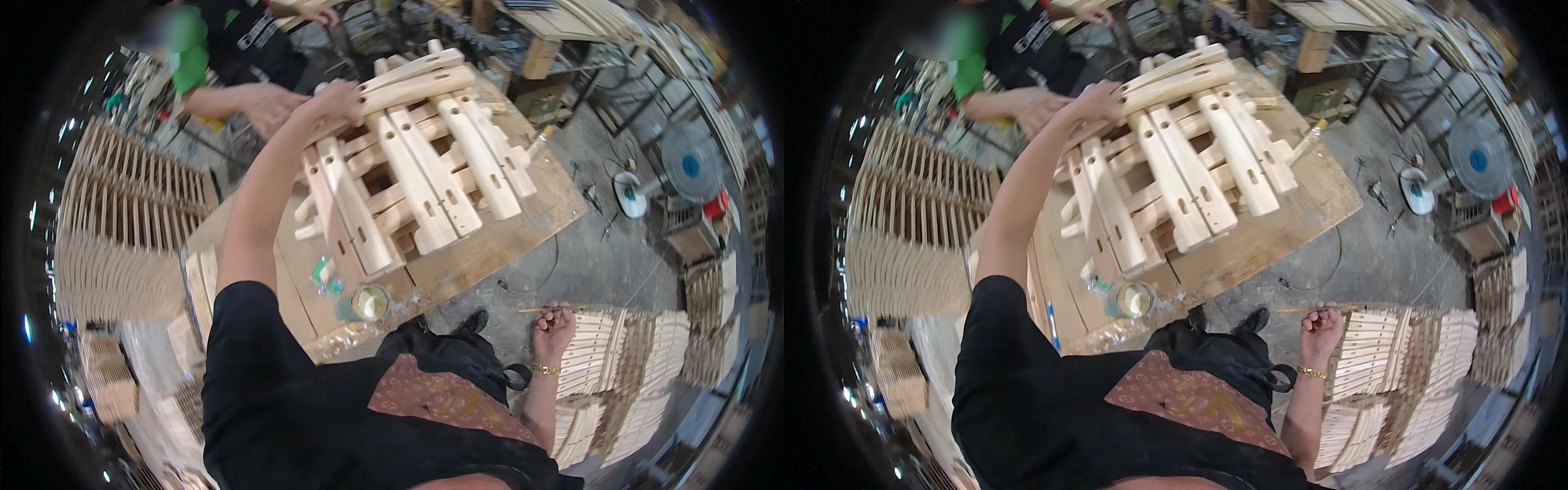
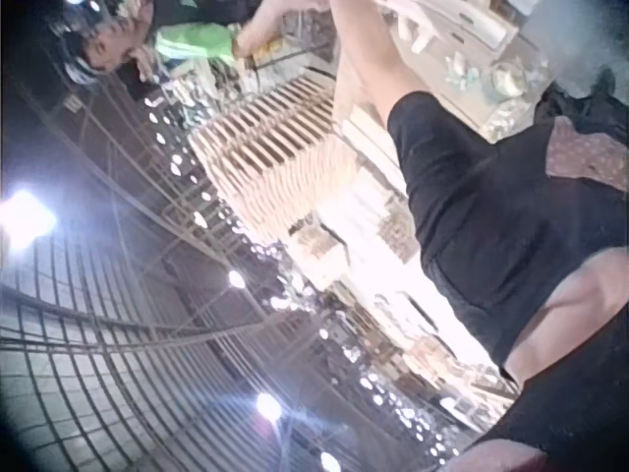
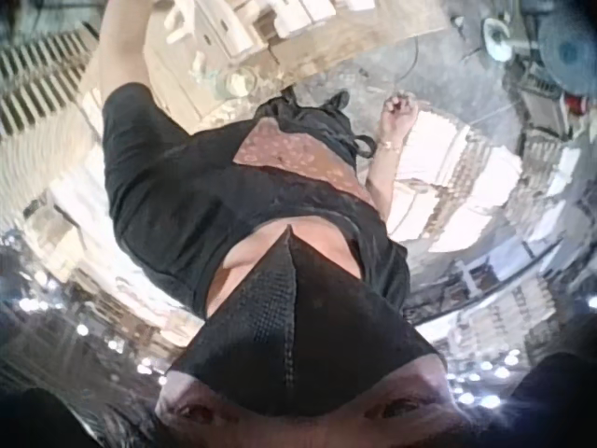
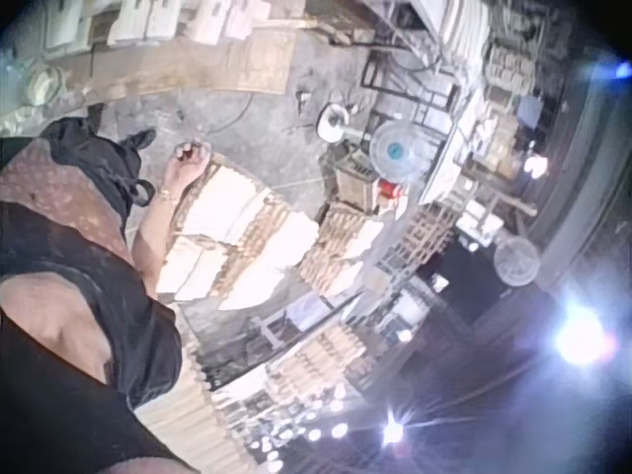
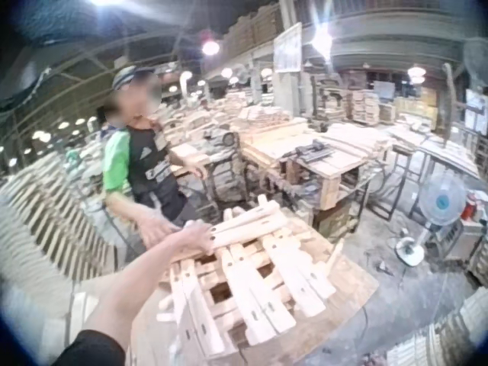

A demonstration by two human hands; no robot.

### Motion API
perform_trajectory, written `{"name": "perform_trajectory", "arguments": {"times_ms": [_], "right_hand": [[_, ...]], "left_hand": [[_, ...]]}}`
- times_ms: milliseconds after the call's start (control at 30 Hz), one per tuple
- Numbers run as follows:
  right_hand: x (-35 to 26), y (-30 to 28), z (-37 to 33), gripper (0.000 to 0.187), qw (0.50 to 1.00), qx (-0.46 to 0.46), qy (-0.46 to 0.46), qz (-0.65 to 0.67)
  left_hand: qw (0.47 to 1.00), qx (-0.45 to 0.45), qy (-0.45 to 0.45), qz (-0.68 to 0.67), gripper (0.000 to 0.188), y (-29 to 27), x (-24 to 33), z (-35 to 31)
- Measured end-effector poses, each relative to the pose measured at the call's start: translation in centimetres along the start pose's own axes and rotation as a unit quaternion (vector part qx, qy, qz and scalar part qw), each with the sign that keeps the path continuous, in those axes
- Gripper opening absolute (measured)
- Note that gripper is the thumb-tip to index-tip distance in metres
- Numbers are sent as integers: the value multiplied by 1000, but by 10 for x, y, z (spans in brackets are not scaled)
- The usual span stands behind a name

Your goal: The person marks several curved wooden pieces with a blue marker, aligns them on a workbench, and then applies glue into the holes of assembled wooden components using a brush. The person handles the pieces one at a time and places them back on the bench after marking.

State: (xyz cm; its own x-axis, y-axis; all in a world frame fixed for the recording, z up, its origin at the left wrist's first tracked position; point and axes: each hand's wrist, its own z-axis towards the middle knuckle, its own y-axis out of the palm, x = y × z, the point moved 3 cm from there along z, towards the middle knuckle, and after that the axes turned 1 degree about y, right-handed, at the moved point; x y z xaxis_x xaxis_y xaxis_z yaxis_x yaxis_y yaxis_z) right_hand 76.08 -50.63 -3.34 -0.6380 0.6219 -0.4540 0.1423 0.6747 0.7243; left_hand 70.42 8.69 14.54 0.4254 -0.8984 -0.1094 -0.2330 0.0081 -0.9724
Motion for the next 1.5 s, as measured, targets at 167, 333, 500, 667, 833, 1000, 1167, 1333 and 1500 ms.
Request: {"name": "perform_trajectory", "arguments": {"times_ms": [167,333,500,667,833,1000,1167,1333,1500], "right_hand": [[-17,35,3,11,993,-90,-39,-72],[-1,73,4,12,964,-233,28,-128],[31,133,-9,14,896,-325,88,-290],[60,173,-29,9,845,-392,77,-356],[72,178,-44,8,872,-347,49,-343],[77,180,-58,7,894,-320,-13,-315],[13,225,-64,8,860,-405,-123,-286],[-22,291,-64,8,760,-485,-235,-363],[-46,313,-1,10,633,-506,-288,-509]], "left_hand": [[886,366,102,-265,44,-14,77,-117],[686,398,-391,-466,16,92,139,-356],[894,194,-280,-290,49,219,171,-378],[911,106,-263,-298,69,252,158,-348],[900,95,-233,-357,64,243,161,-346],[825,-29,-236,-512,23,255,160,-381],[580,97,-217,-779,20,166,202,-395],[561,200,-223,-772,21,63,228,-319],[556,249,-209,-765,21,28,262,-240]]}}
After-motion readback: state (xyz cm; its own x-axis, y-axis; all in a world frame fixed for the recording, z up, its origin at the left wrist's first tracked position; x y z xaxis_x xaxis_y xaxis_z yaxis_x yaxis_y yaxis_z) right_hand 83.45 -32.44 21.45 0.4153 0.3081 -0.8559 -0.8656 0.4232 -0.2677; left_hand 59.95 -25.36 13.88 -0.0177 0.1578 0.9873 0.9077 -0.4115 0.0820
